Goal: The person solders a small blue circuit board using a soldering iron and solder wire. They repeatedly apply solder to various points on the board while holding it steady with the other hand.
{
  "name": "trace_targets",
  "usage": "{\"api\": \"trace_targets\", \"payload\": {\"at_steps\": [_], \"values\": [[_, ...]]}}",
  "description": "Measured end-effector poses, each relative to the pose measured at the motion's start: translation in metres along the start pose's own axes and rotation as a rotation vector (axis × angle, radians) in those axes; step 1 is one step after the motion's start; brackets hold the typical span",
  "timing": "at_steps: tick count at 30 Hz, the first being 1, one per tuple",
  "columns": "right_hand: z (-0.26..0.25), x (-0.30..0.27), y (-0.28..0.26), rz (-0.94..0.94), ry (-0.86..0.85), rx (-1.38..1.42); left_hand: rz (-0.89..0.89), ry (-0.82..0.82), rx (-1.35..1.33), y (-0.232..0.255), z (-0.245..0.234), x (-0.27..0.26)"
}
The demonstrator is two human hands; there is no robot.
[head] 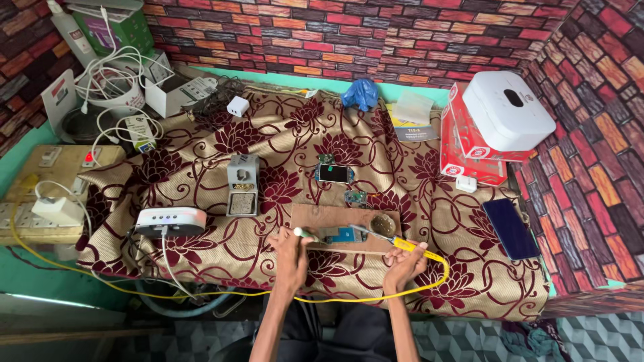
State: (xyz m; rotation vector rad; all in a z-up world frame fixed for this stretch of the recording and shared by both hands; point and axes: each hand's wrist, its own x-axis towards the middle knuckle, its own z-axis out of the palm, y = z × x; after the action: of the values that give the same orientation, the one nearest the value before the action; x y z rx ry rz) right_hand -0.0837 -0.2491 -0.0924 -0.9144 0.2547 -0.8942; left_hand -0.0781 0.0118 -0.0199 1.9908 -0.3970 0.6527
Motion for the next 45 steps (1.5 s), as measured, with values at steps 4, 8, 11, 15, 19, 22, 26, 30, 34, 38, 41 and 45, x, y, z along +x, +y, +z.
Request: {"api": "trace_targets", "payload": {"at_steps": [4, 8, 11, 15, 19, 22, 26, 30, 34, 38, 41, 45], "values": [[-0.006, -0.004, 0.004, 0.029, 0.020, 0.040, 0.086, -0.002, 0.136, -0.003, -0.001, 0.001], [-0.009, -0.005, 0.008, -0.021, -0.044, -0.050, 0.019, 0.102, 0.125, -0.003, -0.002, 0.007], [-0.015, -0.008, 0.012, -0.057, -0.066, -0.049, 0.007, 0.209, 0.074, -0.003, -0.002, 0.004], [-0.019, -0.012, 0.013, -0.010, -0.016, 0.017, 0.039, 0.207, 0.145, -0.005, 0.000, 0.006], [-0.013, -0.013, 0.006, 0.037, 0.038, 0.029, 0.010, 0.069, 0.122, -0.006, 0.001, 0.012], [-0.012, -0.018, 0.001, 0.033, 0.044, 0.085, 0.061, 0.002, 0.171, -0.011, 0.002, 0.016], [-0.014, -0.025, -0.002, -0.032, -0.041, 0.122, 0.052, -0.118, 0.222, -0.022, 0.005, 0.019], [-0.012, -0.021, -0.012, 0.035, -0.064, 0.131, 0.042, -0.149, 0.260, -0.014, 0.006, 0.020], [-0.013, -0.022, -0.016, 0.092, -0.058, 0.145, 0.055, -0.077, 0.287, -0.004, -0.002, 0.010], [-0.016, -0.021, -0.012, 0.090, -0.079, 0.180, 0.062, -0.042, 0.312, -0.005, -0.006, 0.000], [-0.020, -0.018, -0.011, 0.091, -0.033, 0.218, 0.073, 0.037, 0.357, -0.009, -0.001, -0.007], [-0.021, -0.015, -0.009, 0.114, -0.032, 0.230, 0.112, 0.095, 0.282, -0.012, 0.007, 0.003]]}}
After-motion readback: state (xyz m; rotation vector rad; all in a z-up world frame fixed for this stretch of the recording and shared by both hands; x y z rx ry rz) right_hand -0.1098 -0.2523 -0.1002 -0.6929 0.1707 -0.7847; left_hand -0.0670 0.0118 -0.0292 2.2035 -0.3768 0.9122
